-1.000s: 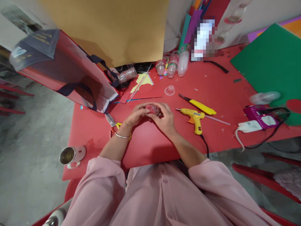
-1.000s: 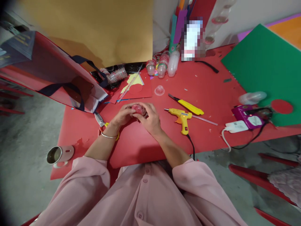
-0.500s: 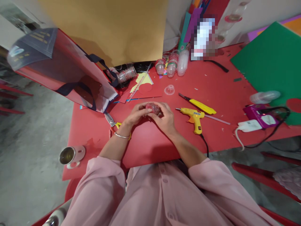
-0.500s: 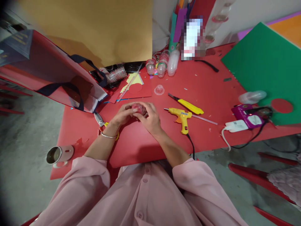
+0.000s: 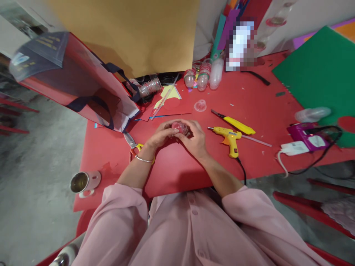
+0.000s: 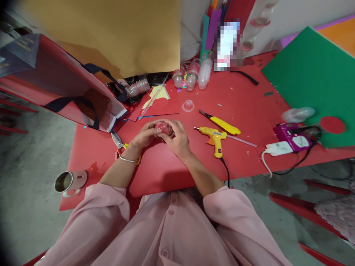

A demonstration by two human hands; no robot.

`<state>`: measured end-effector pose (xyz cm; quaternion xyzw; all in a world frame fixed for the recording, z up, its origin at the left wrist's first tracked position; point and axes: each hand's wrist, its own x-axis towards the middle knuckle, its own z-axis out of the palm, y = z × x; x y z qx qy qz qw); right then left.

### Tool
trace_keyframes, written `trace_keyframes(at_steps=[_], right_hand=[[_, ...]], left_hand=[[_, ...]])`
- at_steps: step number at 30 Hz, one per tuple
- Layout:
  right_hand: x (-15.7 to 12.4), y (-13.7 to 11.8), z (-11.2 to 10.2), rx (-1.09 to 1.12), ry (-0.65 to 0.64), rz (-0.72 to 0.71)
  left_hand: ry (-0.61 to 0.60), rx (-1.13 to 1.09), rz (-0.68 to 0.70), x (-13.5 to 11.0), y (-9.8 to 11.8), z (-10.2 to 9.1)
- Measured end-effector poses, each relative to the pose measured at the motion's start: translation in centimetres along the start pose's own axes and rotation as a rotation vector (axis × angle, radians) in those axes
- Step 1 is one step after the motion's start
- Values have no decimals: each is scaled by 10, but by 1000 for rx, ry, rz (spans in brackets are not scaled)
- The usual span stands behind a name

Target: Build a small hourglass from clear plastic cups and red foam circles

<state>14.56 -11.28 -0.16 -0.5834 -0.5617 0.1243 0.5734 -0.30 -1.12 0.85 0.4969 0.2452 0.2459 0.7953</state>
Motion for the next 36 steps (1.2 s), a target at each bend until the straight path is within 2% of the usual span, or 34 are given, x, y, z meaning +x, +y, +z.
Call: trace_keyframes(at_steps=[23,28,36], right_hand=[[0,-1,0,9,13,-22],[0,-2,-1,-13,-21,33],[1,-5,-2,-9,-33,44]], left_hand=[[-14,11,21,3,-3,-3],[-37,9,31,4,-6,-8],[-41,-50,22,2,-1,-1]])
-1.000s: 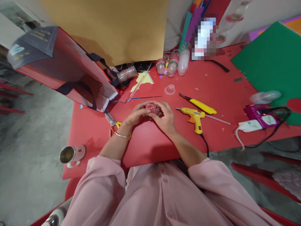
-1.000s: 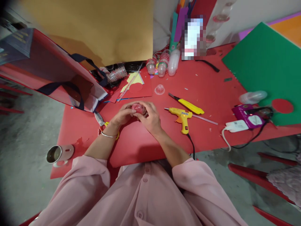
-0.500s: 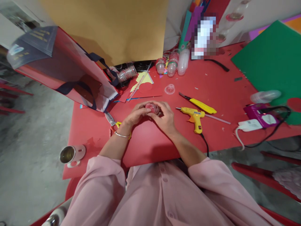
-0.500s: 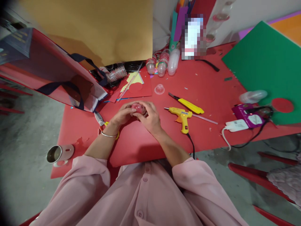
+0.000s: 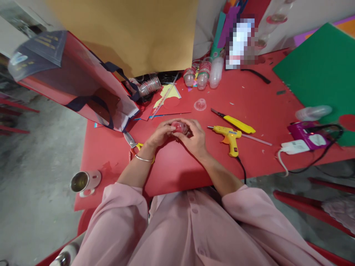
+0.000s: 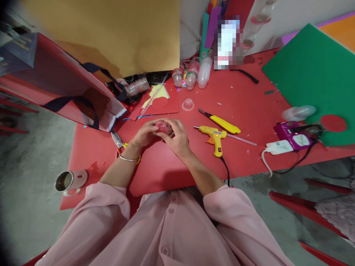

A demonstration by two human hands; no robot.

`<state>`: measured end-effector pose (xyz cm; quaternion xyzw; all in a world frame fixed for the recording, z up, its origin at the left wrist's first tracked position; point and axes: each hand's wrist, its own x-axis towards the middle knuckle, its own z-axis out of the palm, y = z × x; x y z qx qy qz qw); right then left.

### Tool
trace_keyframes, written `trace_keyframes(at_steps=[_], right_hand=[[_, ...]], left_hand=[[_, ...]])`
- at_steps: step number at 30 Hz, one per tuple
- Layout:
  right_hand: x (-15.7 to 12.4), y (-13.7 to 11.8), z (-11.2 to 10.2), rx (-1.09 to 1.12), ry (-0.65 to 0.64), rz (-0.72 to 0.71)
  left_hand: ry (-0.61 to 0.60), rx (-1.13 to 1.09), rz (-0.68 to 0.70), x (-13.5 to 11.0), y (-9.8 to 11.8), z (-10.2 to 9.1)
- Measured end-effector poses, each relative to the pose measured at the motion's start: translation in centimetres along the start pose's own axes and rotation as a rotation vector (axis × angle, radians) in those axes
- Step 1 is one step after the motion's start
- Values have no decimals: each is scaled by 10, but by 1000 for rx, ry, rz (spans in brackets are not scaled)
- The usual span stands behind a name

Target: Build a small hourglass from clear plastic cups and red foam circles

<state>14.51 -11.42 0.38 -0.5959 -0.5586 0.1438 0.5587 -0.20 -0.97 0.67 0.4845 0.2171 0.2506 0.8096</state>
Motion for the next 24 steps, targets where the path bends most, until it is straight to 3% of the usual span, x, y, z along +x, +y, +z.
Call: trace_keyframes(at_steps=[5,9,18,24], right_hand=[[-1,-1,0,-4,1,6],[-2,1,1,90,18,5],[-4,3,0,90,-20,102],[-2,7,-4,-31,90,56]], left_hand=[[99,-8,2,0,2,4],[234,-9,88,1,5,4],[372,85,251,4,1,1],[424,42,295,7,2,6]])
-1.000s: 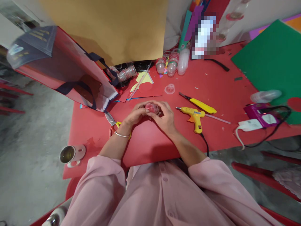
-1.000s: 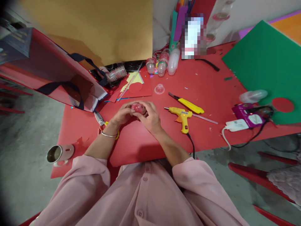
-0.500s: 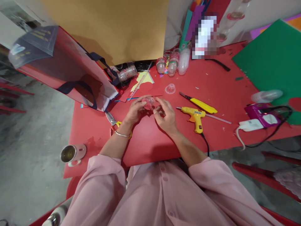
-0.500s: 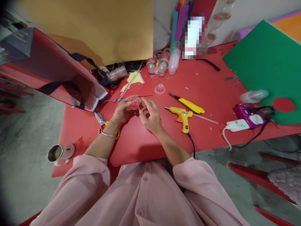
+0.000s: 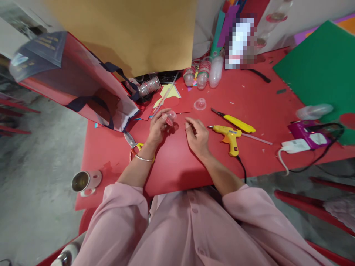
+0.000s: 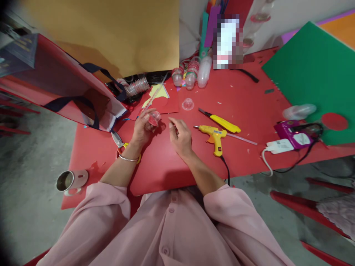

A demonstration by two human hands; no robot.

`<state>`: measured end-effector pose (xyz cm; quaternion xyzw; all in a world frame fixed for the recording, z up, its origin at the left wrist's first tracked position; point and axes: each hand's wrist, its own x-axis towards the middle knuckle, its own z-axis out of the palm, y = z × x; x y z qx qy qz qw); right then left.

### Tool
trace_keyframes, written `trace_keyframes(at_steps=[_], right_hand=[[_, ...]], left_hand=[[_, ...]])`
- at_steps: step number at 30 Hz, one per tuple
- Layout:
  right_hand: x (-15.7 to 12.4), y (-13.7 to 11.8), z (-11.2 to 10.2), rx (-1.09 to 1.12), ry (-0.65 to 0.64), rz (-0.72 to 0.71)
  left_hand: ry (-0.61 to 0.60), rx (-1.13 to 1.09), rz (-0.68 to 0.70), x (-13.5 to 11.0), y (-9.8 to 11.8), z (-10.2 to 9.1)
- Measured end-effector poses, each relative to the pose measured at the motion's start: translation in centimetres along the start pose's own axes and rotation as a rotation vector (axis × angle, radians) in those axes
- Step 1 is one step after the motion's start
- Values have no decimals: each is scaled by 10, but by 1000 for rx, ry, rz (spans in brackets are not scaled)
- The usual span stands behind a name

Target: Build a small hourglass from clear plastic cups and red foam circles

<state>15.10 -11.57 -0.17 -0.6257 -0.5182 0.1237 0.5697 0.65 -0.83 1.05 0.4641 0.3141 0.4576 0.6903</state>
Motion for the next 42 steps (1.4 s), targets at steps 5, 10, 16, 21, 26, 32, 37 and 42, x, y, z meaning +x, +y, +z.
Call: trace_keyframes(at_steps=[5,10,16,21,26,32,37,42], right_hand=[[1,10,9,-303,-318,-18],[-24,-20,-10,-354,-927,-169],[-33,-46,-46,229,-1275,-154],[10,-6,1,-375,-636,-1],[-33,-22,20,-456,-927,-262],[-141,-79,6,61,-1235,-394],[-145,-89,8,498,-1277,-185],[-106,-83,-8,276,-849,261]], left_hand=[[64,-71,47,4,0,-1],[115,-119,1,11,1,-8],[116,-74,-35,12,0,-7],[149,-106,24,14,-2,-12],[188,-107,-12,18,-2,-15],[179,-143,-40,18,-3,-14],[103,-112,-32,14,0,-14],[-49,-111,-46,7,3,-10]])
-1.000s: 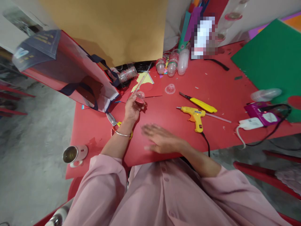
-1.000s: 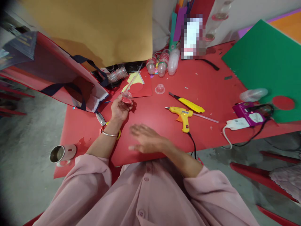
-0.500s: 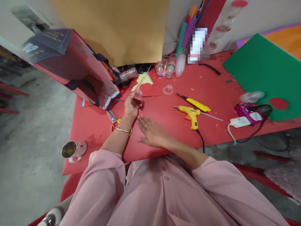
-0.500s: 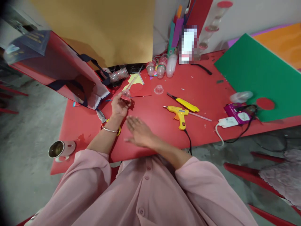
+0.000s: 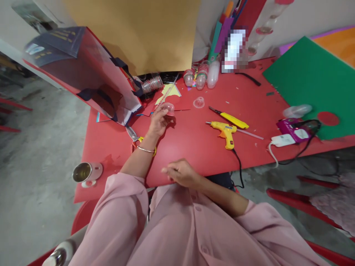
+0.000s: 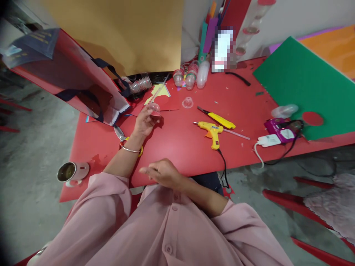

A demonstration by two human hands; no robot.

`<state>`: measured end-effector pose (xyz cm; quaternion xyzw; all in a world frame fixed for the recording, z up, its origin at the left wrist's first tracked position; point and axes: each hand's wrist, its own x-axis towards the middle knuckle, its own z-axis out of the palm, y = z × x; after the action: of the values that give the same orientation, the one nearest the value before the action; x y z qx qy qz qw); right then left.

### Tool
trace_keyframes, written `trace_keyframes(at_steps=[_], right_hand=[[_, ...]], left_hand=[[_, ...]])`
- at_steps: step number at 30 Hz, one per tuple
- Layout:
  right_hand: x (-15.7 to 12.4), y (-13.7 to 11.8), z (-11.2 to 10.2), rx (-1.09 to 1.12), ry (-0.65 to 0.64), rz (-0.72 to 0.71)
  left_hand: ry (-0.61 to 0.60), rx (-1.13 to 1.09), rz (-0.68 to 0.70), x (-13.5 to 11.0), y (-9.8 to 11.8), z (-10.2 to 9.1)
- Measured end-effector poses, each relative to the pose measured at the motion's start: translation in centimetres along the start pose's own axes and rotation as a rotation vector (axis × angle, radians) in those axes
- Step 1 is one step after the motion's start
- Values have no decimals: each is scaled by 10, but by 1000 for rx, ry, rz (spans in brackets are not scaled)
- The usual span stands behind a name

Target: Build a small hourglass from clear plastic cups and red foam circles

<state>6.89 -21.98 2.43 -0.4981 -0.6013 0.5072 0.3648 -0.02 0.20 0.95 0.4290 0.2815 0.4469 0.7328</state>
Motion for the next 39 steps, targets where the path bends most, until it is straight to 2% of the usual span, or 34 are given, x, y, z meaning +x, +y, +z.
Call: trace_keyframes(at_steps=[2,6,8,10,14,20,22,28,32,39], right_hand=[[5,-1,-16,-7,119,18],[17,5,-39,-102,342,-83],[22,9,-46,-118,410,-113],[25,12,-52,-104,421,-81],[33,16,-63,-52,458,-20],[63,35,-84,173,765,9],[74,43,-92,248,825,10],[98,50,-95,194,759,-72],[100,46,-88,173,686,-105],[97,47,-88,205,644,-87]], left_hand=[[-55,26,-28,-3,-1,2],[-152,74,-41,-6,-6,3],[-164,102,-13,-6,-8,3],[-166,120,10,-5,-10,2],[-198,136,25,-2,-13,-1],[-207,150,62,2,-18,-4],[-191,167,76,2,-20,-5],[-150,294,116,-2,-18,0],[-129,418,221,-4,-17,2],[-212,547,341,-3,-16,1]])
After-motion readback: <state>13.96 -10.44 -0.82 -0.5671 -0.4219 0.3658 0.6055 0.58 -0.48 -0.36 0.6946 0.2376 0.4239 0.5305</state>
